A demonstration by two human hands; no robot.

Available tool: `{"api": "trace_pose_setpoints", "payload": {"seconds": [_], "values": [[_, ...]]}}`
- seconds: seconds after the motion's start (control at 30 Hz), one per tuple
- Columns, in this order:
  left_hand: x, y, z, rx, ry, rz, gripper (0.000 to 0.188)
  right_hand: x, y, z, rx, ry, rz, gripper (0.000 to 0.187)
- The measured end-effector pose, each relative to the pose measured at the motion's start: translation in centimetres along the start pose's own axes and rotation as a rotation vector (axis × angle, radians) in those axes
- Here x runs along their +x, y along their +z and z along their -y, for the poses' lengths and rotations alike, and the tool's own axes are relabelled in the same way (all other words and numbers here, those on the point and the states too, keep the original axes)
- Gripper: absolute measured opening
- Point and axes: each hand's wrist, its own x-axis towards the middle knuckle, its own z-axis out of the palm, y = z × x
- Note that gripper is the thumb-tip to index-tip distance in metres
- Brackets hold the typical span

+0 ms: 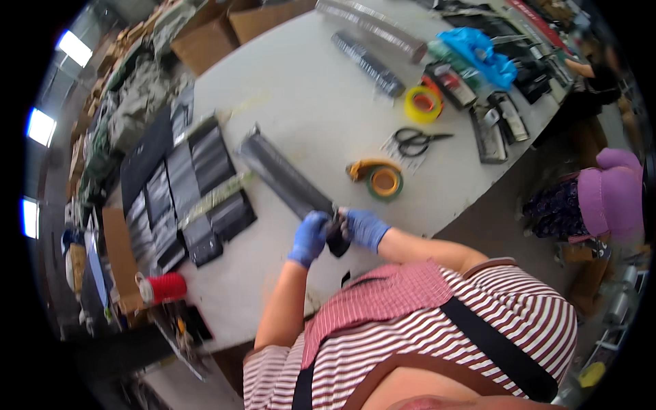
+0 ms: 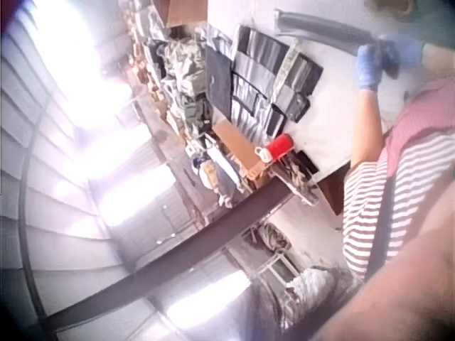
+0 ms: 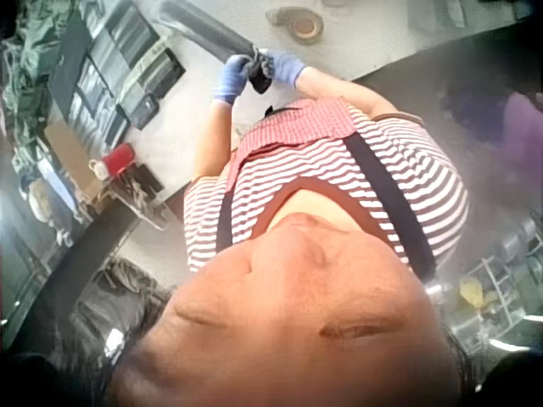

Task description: The person packs various items into gray and black plastic sleeves, sealing them with tape and applying shipping labels by hand.

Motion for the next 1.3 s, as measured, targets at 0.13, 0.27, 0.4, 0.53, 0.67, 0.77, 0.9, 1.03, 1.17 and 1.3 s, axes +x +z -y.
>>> {"api": "trace_pose_setpoints", "payload": {"seconds": [0.13, 0.27, 0.4, 0.53, 0.67, 0.77, 0.9, 1.03, 1.17, 1.3], "values": [[-0.8, -0.7, -0.9, -0.05, -0.064, 0.031, 0.01, 0.4, 0.6, 0.2, -0.12, 0.043, -0.017, 0.017], [0.1, -1.6, -1.7, -0.066, -0.178, 0.141, 0.008, -0.2, 1.1, 0.3, -0.136, -0.008, -0.06, 0.012], [3.2, -3.4, -1.6, 0.271, 0.192, -0.181, 0.013, -0.7, 1.3, 0.8, -0.014, 0.002, -0.086, 0.007], [4.0, -1.8, 0.9, 0.579, -0.096, 0.02, 0.041, -0.3, 1.6, 0.6, 0.036, -0.001, -0.128, 0.013], [4.6, -0.7, 0.4, 0.524, -0.175, 0.061, 0.045, -1.5, 1.4, 0.8, -0.013, -0.088, -0.083, 0.006], [4.1, -0.6, 0.7, 0.515, -0.183, 0.039, 0.045, -2.9, 1.9, 0.3, -0.047, -0.145, -0.065, 0.009], [3.7, -0.6, 0.9, 0.51, -0.183, 0.02, 0.044, -3.3, 1.1, 0.5, -0.096, -0.147, 0.026, 0.011], [4.4, -0.2, 0.5, 0.548, -0.172, 0.033, 0.043, -2.1, 0.5, 0.7, -0.041, -0.075, 0.008, 0.007], [5.3, 0.1, 0.0, 0.532, -0.197, 0.038, 0.042, -0.7, 0.3, 1.4, -0.064, 0.003, -0.021, 0.009], [5.5, -0.2, 0.4, 0.466, -0.19, 0.031, 0.042, -1.3, 0.3, 1.5, -0.166, 0.036, -0.059, 0.011]]}}
